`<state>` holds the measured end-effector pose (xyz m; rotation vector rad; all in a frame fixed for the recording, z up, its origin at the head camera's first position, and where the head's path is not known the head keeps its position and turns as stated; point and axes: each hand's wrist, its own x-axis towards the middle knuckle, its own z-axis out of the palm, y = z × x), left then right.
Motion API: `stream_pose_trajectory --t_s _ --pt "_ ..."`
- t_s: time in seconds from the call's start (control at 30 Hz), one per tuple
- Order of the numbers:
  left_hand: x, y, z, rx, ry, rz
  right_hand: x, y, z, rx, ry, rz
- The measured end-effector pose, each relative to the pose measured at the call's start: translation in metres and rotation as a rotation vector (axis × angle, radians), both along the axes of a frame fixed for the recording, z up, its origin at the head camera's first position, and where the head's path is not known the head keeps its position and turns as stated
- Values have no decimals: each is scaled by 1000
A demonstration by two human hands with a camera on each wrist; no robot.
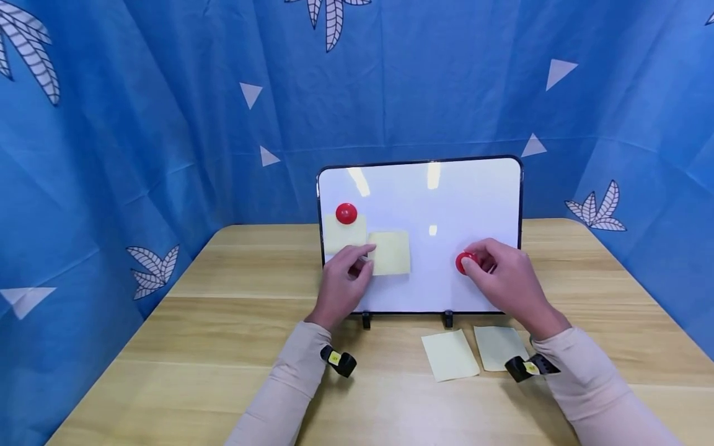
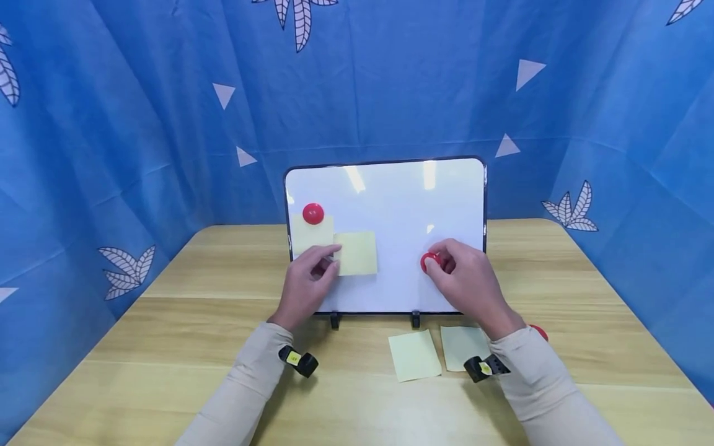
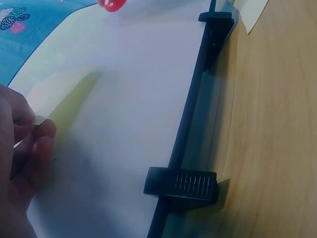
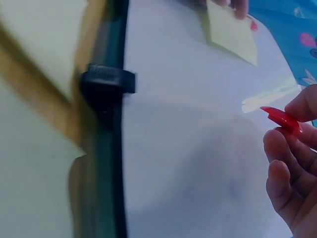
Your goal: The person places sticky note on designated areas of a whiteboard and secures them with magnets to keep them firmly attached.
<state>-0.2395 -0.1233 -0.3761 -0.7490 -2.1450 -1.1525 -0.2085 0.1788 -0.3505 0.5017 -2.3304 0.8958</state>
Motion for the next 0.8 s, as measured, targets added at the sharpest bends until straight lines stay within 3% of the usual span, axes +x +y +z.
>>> stream_pose_trajectory --t_s 0.27,0.47,0.8 --pt "-2 1 6 9 80 51 -5 -7 12 -52 -12 -11" --pt "-5 3 9 8 70 106 -4 -11 16 -88 -31 6" --pt "-5 3 12 49 51 117 -7 -15 20 -101 -58 15"
